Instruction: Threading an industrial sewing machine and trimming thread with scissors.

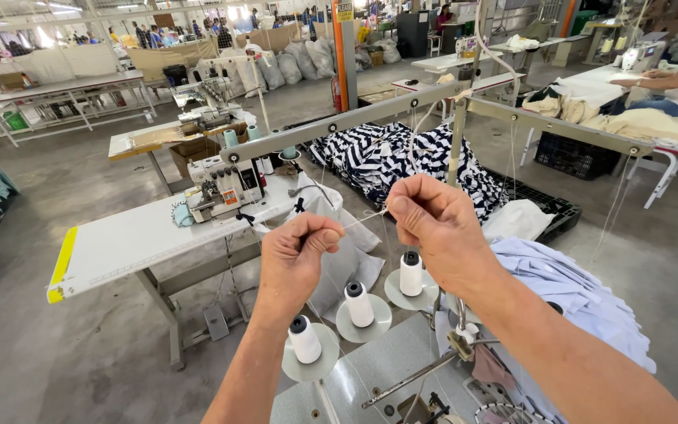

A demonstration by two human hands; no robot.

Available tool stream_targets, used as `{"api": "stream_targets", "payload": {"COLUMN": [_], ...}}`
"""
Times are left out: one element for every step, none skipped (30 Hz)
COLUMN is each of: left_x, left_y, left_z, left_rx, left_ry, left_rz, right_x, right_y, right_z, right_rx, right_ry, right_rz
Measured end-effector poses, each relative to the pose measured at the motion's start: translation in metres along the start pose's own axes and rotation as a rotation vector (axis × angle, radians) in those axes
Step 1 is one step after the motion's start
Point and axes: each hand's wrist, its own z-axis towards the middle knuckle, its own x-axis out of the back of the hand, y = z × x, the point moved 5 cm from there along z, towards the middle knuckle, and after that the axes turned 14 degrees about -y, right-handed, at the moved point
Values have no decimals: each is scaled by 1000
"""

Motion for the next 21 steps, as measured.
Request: {"api": "stream_targets", "payload": {"left_x": [0,-1,-1,-2,-1,0,1,3,5,7,8,10,12,11,8,6,8,6,2,2,-2], "left_y": [-4,-6,-7,-8,-9,-11,-12,-12,-13,-14,-16,-19,-21,-20,-17,-14,-12,-4,2,5,9], "left_z": [0,1,1,1,1,1,1,1,0,-1,-1,-2,-3,-3,-4,-5,-5,-5,-3,-8,-11], "left_rx": [-9,-11,-10,-9,-11,-12,-13,-16,-16,-16,-17,-16,-15,-16,-31,-46,-47,-100,-159,-167,-209], "left_ry": [0,-2,2,5,7,5,2,3,13,24,22,30,39,39,18,-3,-2,-61,-122,-125,-161], "left_rz": [11,9,8,6,6,3,0,0,-15,-30,-31,-39,-46,-46,-13,20,20,202,383,383,559], "right_x": [6,5,4,4,3,4,4,6,8,11,12,13,13,10,9,7,12,16,20,19,17], "right_y": [9,7,5,4,-2,-8,-13,-15,-16,-17,-19,-21,-22,-35,-47,-60,-64,-60,-57,-62,-62], "right_z": [0,0,-1,-2,-4,-5,-8,-8,-8,-9,-9,-9,-9,-10,-13,-15,-18,-23,-28,-32,-39], "right_rx": [-14,-13,-25,-37,-35,-43,-51,-49,-51,-53,-52,-58,-63,-62,-91,-119,-118,-297,-469,-462,-572], "right_ry": [24,25,30,36,33,33,33,32,34,37,39,45,49,49,95,140,140,105,72,75,49], "right_rz": [87,85,119,153,152,169,186,184,194,204,204,192,180,180,121,62,62,50,35,32,53]}}
